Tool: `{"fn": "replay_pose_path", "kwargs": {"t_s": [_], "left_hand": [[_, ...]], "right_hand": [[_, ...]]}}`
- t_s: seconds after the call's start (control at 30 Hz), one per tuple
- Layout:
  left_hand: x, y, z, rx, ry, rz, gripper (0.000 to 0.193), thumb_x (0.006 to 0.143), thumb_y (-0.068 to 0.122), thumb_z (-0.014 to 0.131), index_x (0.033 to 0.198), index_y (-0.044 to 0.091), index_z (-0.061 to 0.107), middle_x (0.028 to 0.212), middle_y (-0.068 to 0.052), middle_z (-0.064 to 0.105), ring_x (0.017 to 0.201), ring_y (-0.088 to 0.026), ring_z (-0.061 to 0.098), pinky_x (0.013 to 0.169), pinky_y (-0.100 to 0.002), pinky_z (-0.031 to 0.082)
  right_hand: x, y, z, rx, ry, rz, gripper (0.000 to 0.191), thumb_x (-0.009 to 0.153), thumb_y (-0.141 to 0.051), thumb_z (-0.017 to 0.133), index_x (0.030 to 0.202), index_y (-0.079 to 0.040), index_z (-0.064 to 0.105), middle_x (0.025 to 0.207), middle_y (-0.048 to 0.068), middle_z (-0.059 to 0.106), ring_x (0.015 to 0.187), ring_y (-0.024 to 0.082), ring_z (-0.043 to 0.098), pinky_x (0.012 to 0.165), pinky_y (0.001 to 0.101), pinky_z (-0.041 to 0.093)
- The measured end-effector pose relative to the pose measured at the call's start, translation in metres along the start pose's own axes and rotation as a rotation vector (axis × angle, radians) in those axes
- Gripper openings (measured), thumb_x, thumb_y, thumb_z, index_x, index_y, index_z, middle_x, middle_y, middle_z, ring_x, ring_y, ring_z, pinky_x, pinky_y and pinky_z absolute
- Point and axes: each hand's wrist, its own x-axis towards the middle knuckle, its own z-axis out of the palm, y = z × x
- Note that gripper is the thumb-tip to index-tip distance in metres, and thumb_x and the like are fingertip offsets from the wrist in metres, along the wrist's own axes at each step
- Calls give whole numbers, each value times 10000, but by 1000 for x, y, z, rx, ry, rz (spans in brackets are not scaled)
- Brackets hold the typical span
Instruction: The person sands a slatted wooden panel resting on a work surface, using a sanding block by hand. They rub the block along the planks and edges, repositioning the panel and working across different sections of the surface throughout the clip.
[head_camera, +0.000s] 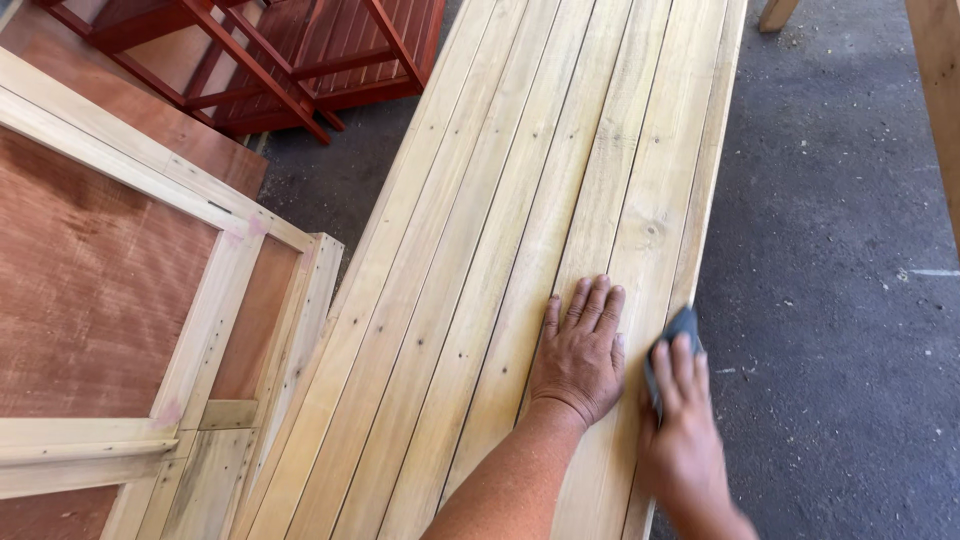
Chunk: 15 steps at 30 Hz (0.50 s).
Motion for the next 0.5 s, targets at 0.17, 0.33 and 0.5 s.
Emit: {"fn": "replay_pose_path", "kwargs": {"t_s": [0.17,0.33,0.5], "left_hand": [[12,0,-1,21,6,10,613,993,280,401,1579,103,372,1685,-99,303,1577,-259,220,1264,-517,90],[26,0,-1,43,36,37,597,1023,285,377,1590,98,352,1683,-95,303,1576,-255,218,1267,-518,83],[36,0,0,-8,-27,25,592,1031,290,372,1591,101,347,1687,-90,300,1578,-252,210,1265,-517,72]], "right_hand": [[30,-8,-9,-15,17,-4,618,935,-122,605,1528,-93,433,1665,185,277,1525,437,242,1152,486,343],[0,-1,-3,-123,-74,83,692,872,-147,661,1534,-174,463,1672,114,301,1516,373,239,1184,474,303],[70,24,-10,-119,-32,-48,652,875,-69,630,1505,-103,465,1645,172,330,1520,426,240,1192,477,302]]}}
